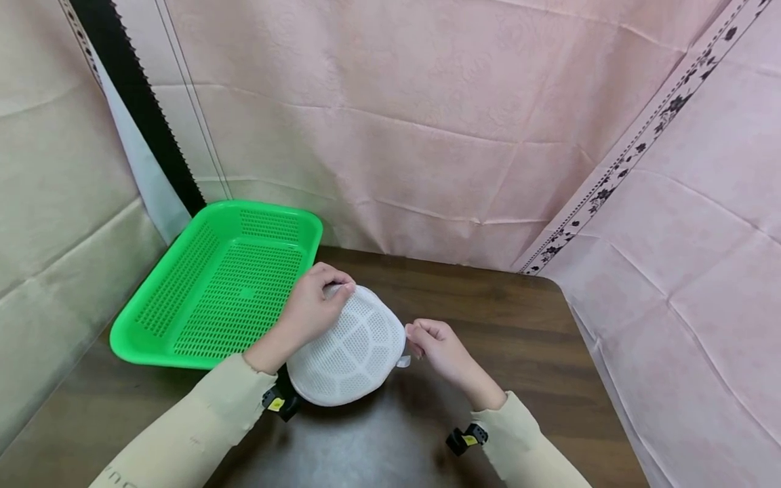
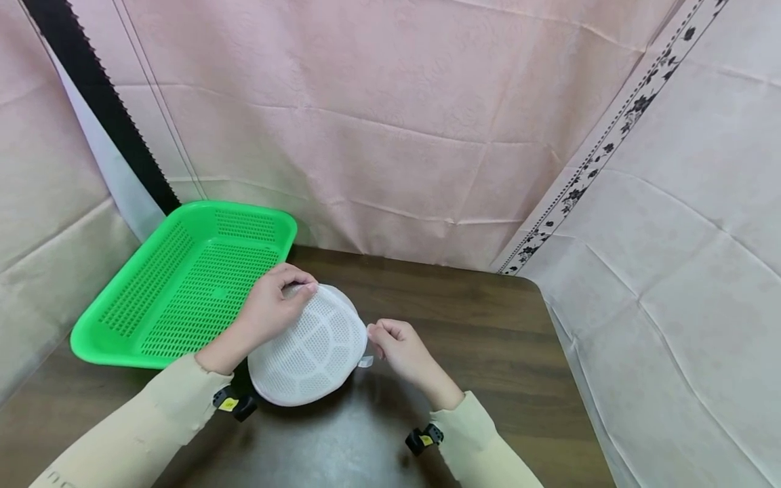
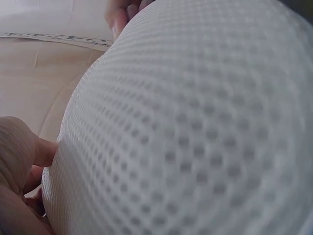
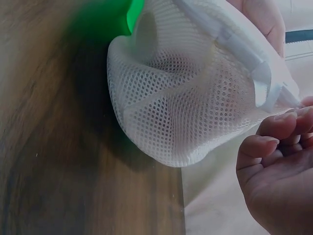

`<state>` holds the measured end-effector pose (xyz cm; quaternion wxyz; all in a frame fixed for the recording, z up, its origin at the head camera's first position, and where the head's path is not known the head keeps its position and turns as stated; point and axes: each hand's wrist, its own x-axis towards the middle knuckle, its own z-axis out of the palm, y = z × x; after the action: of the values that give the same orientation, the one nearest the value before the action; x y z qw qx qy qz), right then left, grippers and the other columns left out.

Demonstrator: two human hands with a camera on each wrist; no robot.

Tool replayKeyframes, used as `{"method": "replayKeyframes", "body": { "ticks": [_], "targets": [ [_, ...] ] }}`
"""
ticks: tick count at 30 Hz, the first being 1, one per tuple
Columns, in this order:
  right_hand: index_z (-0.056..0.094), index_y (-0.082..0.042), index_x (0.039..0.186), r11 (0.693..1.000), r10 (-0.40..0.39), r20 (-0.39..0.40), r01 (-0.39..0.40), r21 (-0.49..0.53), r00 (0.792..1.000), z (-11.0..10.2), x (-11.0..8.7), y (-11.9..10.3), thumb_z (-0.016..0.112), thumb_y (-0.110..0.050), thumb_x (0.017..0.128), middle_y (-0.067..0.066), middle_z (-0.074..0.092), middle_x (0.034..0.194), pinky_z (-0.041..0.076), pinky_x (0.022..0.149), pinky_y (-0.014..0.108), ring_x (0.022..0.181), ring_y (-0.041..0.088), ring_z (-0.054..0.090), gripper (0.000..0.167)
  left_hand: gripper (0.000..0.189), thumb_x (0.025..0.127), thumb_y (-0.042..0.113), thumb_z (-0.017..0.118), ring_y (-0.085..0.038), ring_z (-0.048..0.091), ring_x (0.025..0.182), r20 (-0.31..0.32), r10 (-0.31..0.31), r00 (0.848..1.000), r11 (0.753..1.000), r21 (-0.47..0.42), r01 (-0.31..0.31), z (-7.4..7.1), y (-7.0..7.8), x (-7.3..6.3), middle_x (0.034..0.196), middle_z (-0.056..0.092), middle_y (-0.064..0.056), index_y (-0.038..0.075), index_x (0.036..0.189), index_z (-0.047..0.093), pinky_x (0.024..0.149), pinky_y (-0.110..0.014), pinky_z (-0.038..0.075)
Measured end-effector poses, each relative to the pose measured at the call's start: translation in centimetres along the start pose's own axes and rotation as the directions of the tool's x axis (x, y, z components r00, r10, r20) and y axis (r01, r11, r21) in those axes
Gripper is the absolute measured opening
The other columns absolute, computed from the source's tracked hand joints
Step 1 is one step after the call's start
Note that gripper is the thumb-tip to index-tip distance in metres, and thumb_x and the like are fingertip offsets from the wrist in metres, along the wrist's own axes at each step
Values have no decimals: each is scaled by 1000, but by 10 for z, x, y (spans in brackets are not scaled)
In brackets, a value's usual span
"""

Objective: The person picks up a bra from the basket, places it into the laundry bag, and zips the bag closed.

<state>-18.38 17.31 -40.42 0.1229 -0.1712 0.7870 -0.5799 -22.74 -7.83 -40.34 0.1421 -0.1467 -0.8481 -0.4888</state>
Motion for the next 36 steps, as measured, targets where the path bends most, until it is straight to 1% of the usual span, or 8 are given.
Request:
{"method": "replayKeyframes", "body": {
  "ticks": [3, 5, 10, 15, 17, 20, 31, 36],
  "targets": [
    [47, 11, 69, 1000, -1, 3, 1, -16, 1000, -2, 0, 1, 45, -10, 102, 27, 44, 65, 40, 63, 31, 65, 36, 45, 39, 5, 90, 16, 68, -15, 56, 84, -7, 2, 1000, 1000, 11, -2, -2, -1, 0, 93, 59, 1, 14, 88, 72, 76, -34, 46],
    [46, 12, 70, 1000, 1, 7, 0, -28, 1000, -4, -1, 3, 45, -9, 102, 27, 44, 65, 40, 63, 30, 65, 34, 45, 39, 5, 90, 16, 68, -16, 56, 84, -1, 3, 1000, 1000, 19, -3, -3, -2, 0, 93, 59, 0, 14, 88, 72, 76, -34, 46],
    [46, 11, 69, 1000, 0, 24, 1, -26, 1000, -9, -1, 19, 44, -8, 102, 32, 44, 68, 42, 65, 37, 65, 32, 47, 39, 5, 91, 16, 67, -16, 55, 85, 19, -11, 1000, 999, 34, 11, 0, -5, -1, 94, 59, 0, 14, 88, 71, 77, -34, 46],
    [49, 4, 68, 1000, -8, 24, 9, -5, 1000, -10, 4, 39, 44, -11, 103, 20, 46, 64, 42, 64, 34, 65, 23, 48, 39, 6, 92, 13, 66, -17, 55, 85, 15, -16, 1000, 999, 37, 16, 0, -9, -1, 95, 58, -1, 12, 87, 70, 78, -35, 46],
    [50, 2, 68, 1000, -13, 26, 13, -1, 1000, -10, 5, 42, 45, -12, 103, 14, 47, 63, 42, 64, 34, 66, 20, 48, 38, 6, 92, 12, 65, -18, 55, 87, 10, -15, 1000, 999, 38, 14, -1, -10, 0, 96, 58, -3, 10, 88, 69, 79, -36, 46],
    [51, 0, 69, 1000, -22, 26, 21, 10, 999, -10, 7, 43, 46, -14, 103, 11, 48, 63, 42, 62, 35, 64, 20, 47, 37, 6, 93, 11, 63, -20, 55, 89, 2, -23, 1000, 999, 39, 23, -2, -12, 1, 97, 58, -4, 8, 89, 67, 80, -37, 46],
    [47, 4, 68, 996, -17, 16, 16, 84, 1000, -10, 6, 48, 47, -17, 102, 10, 46, 63, 39, 60, 31, 62, 19, 45, 40, 9, 94, 12, 62, -23, 54, 88, -19, -85, 996, 996, 32, 86, 1, -15, 4, 95, 57, -8, 5, 94, 68, 79, -37, 44],
    [46, 5, 69, 992, -31, 30, 27, 125, 999, -8, 5, 49, 44, -16, 103, 11, 44, 63, 39, 61, 28, 62, 20, 45, 40, 13, 96, 15, 60, -25, 54, 94, -10, -151, 989, 989, -4, 151, 2, -14, 4, 99, 57, -9, 4, 97, 67, 84, -38, 44]
  ]
}}
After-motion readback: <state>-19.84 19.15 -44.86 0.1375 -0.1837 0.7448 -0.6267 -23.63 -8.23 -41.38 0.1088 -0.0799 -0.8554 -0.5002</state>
